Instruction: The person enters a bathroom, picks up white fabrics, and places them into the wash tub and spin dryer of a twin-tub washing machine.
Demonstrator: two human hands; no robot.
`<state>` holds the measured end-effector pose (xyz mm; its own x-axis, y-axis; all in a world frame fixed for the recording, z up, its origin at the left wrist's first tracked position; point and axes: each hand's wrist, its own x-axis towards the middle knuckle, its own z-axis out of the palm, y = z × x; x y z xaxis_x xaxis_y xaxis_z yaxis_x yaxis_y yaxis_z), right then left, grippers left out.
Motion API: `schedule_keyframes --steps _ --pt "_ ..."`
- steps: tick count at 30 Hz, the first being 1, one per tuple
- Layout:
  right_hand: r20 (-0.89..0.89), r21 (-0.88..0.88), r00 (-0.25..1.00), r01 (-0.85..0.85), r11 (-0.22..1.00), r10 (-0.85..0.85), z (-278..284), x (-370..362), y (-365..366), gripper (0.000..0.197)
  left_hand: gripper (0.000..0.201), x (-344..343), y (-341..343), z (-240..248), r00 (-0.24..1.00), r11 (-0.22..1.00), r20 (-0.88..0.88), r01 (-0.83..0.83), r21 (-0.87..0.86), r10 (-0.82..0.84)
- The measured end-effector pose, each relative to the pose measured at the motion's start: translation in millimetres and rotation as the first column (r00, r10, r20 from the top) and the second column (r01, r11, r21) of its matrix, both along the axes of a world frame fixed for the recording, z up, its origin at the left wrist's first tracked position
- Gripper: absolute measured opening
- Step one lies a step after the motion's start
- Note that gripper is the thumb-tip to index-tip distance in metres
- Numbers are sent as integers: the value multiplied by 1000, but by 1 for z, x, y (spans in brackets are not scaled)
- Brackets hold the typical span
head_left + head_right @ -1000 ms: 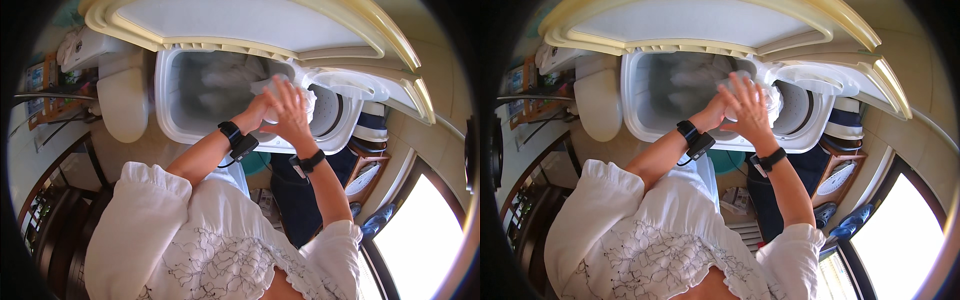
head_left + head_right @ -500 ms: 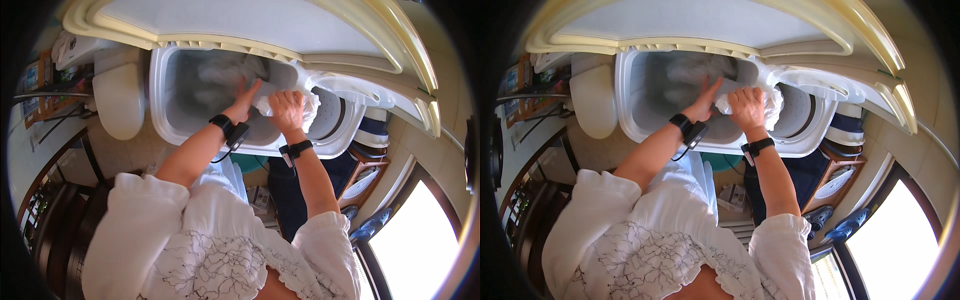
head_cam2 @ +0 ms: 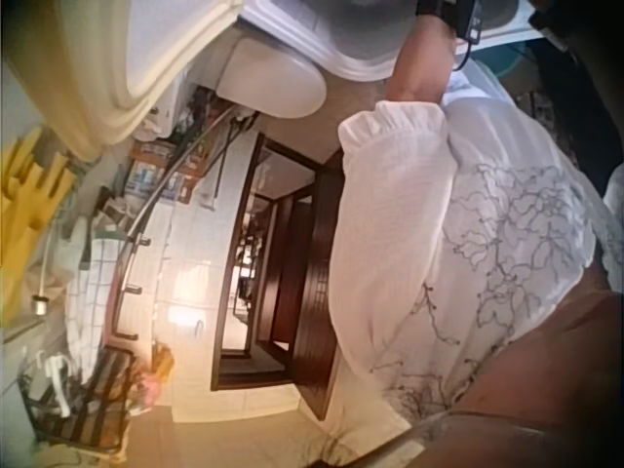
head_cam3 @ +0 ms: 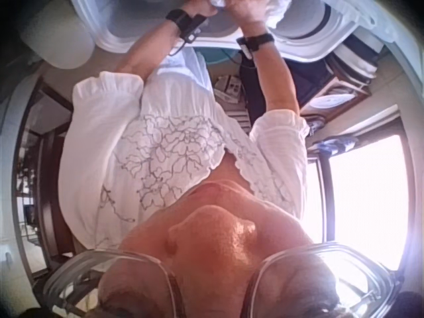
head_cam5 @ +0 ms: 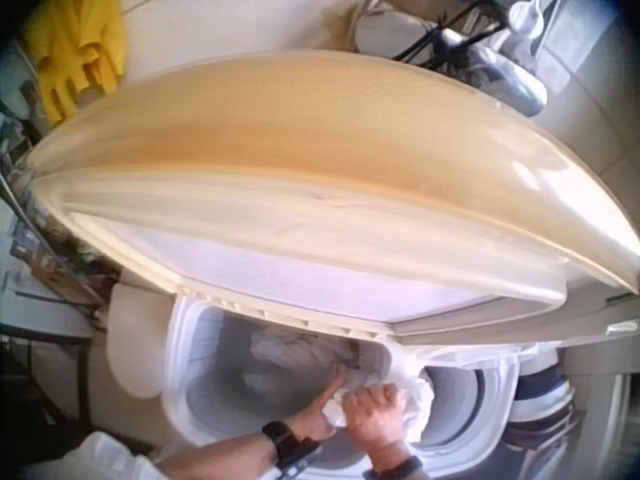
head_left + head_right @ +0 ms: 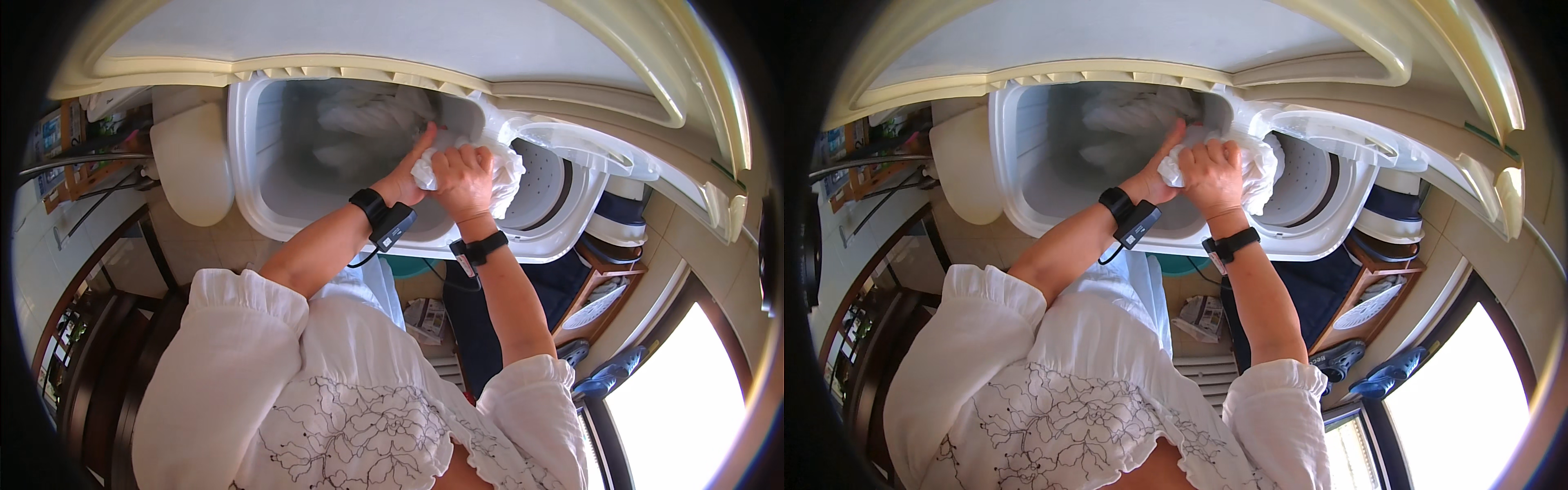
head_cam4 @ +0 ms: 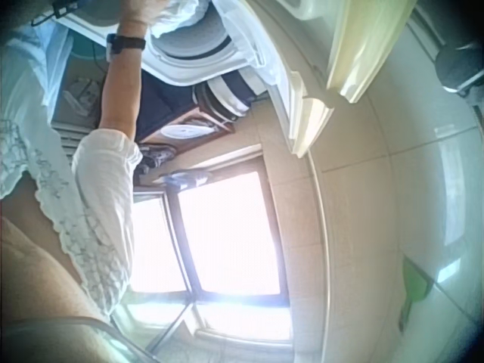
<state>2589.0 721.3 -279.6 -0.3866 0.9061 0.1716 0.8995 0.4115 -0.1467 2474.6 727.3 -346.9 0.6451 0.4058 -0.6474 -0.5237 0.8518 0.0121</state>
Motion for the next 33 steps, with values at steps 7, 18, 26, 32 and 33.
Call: schedule_keyframes --steps 7,18,26,32,33 --pt "-12 29 1000 27 999 -27 -7 0 -1 6 47 11 1 -3 998 1000 61 12 -28 -10" --pt "70 -31 997 37 999 -35 -37 5 -18 11 35 12 2 -5 984 996 174 -10 -92 26" --pt "-227 -185 938 221 957 -261 -33 4 -17 30 28 8 -17 -43 996 947 17 73 313 -82" --pt "-186 -138 955 207 969 -230 -23 2 -11 32 31 11 -17 -55 995 944 7 93 317 -101" --pt "-182 -129 956 209 969 -230 -21 3 -11 32 31 12 -15 -52 995 945 7 93 314 -100"
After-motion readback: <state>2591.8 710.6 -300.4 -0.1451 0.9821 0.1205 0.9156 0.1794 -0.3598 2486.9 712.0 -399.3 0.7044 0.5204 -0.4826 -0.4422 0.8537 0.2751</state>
